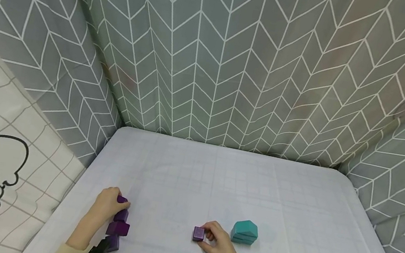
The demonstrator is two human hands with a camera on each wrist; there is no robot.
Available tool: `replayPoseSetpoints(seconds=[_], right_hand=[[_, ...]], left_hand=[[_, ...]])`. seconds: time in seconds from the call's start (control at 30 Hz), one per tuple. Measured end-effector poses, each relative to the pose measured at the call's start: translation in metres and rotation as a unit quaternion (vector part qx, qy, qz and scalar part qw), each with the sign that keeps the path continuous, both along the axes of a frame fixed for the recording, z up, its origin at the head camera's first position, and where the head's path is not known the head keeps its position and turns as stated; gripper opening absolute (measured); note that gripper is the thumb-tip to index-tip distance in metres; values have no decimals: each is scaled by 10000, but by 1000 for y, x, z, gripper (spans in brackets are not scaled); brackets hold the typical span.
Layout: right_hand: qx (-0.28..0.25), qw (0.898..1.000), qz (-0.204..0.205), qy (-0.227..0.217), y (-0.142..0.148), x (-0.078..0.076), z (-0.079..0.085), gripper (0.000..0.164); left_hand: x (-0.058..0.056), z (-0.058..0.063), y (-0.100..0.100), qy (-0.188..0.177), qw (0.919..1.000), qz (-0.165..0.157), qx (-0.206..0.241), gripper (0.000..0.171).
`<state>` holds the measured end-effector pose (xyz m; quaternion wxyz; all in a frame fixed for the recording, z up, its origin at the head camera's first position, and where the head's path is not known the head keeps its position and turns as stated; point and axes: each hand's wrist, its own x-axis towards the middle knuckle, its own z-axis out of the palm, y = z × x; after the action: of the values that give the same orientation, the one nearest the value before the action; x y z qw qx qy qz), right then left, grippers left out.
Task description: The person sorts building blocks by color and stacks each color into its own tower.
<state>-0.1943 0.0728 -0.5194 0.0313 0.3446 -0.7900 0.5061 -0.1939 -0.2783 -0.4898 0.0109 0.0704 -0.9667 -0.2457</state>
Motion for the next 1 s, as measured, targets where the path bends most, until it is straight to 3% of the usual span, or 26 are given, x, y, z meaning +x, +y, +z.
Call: replayPoseSetpoints(seconds=[0.5, 0.67, 0.77, 0.87, 1.0], right_hand=[[-4, 10000, 27, -15, 1, -1, -2, 33], [31, 10000, -10, 72, 3, -6, -20, 34], [23, 10000, 19, 55, 3, -6, -17, 33], [-14, 10000, 36, -42, 1, 0, -1, 32], [35, 9999, 37, -108, 1, 0, -1, 32]], left_hand=[[4, -2, -3, -168, 9998, 92, 57, 29], [3, -2, -3, -183, 9997, 104, 90, 29], [3, -2, -3, -174, 9998, 98, 71, 29], [3, -1, -2, -172, 9998, 106, 66, 28], [3, 0, -2, -138, 9999, 67, 47, 27]])
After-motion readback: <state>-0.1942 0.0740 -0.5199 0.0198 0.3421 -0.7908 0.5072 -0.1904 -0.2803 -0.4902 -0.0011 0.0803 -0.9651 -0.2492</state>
